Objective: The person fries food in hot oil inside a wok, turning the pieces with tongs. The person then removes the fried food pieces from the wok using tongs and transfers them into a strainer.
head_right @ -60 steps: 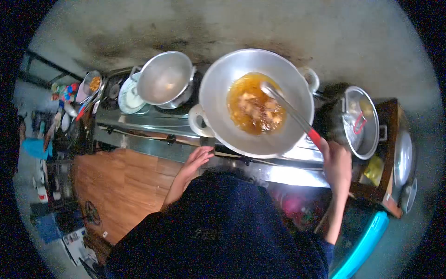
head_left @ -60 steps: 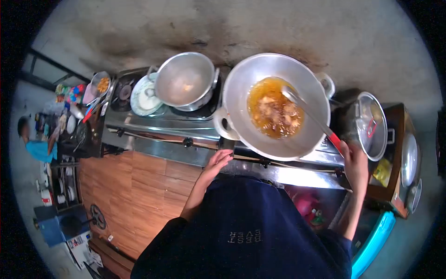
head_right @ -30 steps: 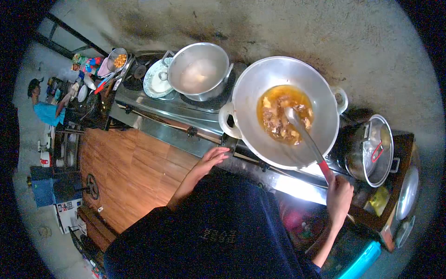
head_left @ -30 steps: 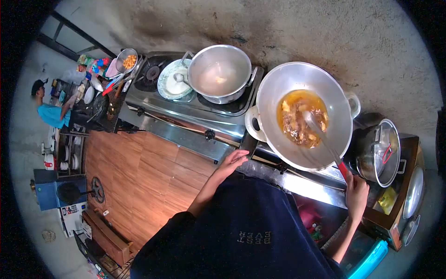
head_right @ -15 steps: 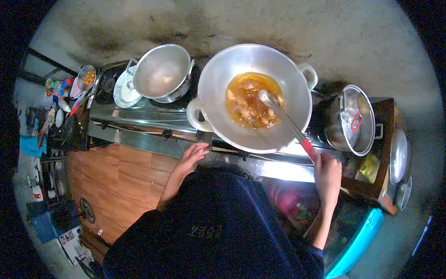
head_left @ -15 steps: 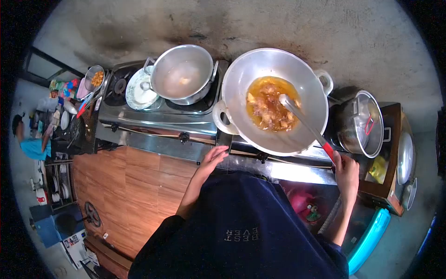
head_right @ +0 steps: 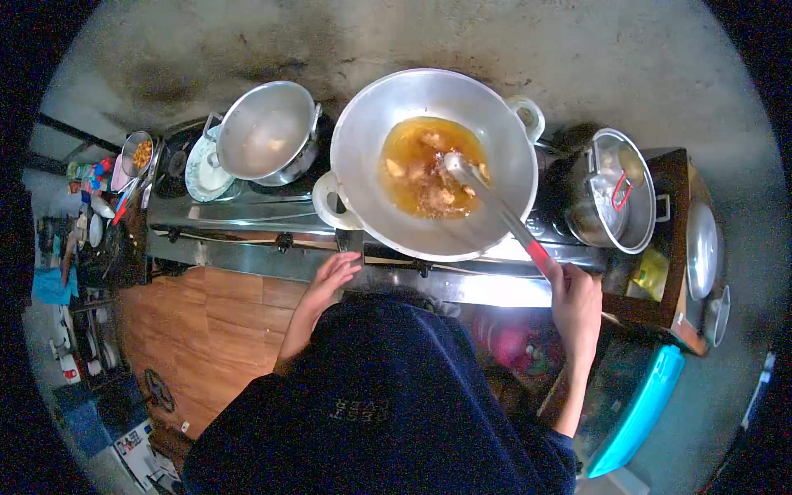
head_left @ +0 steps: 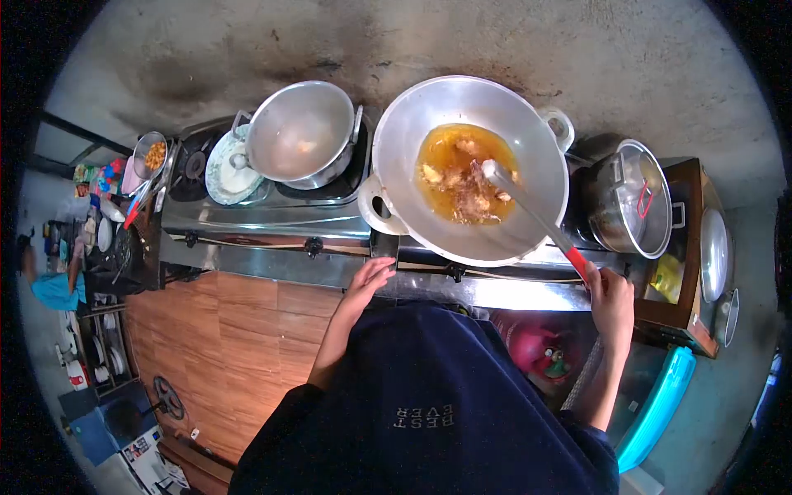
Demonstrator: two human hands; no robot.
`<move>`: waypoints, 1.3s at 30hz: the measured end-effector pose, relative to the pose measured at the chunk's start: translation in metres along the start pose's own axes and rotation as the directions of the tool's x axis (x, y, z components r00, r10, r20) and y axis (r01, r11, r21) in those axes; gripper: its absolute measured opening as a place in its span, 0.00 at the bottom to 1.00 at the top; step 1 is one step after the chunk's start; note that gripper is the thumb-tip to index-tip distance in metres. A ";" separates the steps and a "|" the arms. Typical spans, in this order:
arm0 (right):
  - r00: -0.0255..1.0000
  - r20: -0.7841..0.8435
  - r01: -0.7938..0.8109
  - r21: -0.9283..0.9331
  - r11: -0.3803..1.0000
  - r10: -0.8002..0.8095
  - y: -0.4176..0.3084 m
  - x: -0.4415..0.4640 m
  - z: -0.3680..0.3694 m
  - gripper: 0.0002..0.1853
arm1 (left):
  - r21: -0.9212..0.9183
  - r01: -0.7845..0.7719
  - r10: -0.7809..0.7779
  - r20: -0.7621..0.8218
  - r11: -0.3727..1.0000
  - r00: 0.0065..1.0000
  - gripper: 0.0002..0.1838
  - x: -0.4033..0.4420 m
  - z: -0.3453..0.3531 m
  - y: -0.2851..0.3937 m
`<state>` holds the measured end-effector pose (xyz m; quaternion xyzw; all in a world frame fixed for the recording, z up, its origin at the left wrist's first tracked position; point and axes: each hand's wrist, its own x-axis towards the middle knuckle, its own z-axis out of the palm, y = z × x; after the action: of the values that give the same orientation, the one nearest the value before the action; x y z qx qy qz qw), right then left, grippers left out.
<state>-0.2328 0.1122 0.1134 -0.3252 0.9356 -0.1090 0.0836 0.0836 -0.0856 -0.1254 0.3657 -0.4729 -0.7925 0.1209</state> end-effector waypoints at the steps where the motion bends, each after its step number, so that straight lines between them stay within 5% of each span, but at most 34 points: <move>1: 1.000 -0.028 -0.005 -0.009 1.000 0.004 0.003 0.000 -0.001 0.22 | -0.001 0.003 -0.003 -0.001 1.000 1.000 0.21 0.001 0.000 -0.001; 6: 0.991 -0.133 -0.011 -0.103 0.995 -0.003 0.011 0.003 0.013 0.21 | -0.015 0.014 -0.015 -0.002 1.000 1.000 0.21 0.001 0.003 0.001; 14: 0.993 -0.109 0.067 0.111 0.992 -0.055 0.014 -0.002 0.012 0.23 | -0.023 0.022 -0.022 -0.002 0.999 1.000 0.18 -0.002 0.002 0.003; 21: 0.988 -0.143 -0.071 -0.129 0.989 0.052 0.008 -0.001 0.016 0.22 | -0.023 0.014 -0.014 0.004 1.000 1.000 0.21 0.001 0.005 0.004; 25: 1.000 -0.005 -0.010 -0.012 1.000 0.010 0.004 0.001 0.019 0.22 | -0.002 0.029 -0.029 0.020 1.000 0.999 0.19 0.002 0.006 0.005; 34: 0.996 -0.077 -0.053 -0.003 0.999 0.053 0.013 -0.014 0.007 0.23 | 0.006 0.017 -0.017 0.028 1.000 0.999 0.17 0.003 0.005 0.002; 39: 0.999 0.026 -0.025 0.092 0.995 0.022 0.005 -0.010 0.019 0.24 | 0.018 0.025 -0.026 0.038 1.000 0.999 0.17 0.001 0.010 0.008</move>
<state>-0.2232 0.1197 0.0943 -0.3113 0.9323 -0.1468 0.1113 0.0746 -0.0834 -0.1166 0.3576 -0.4773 -0.7966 0.0986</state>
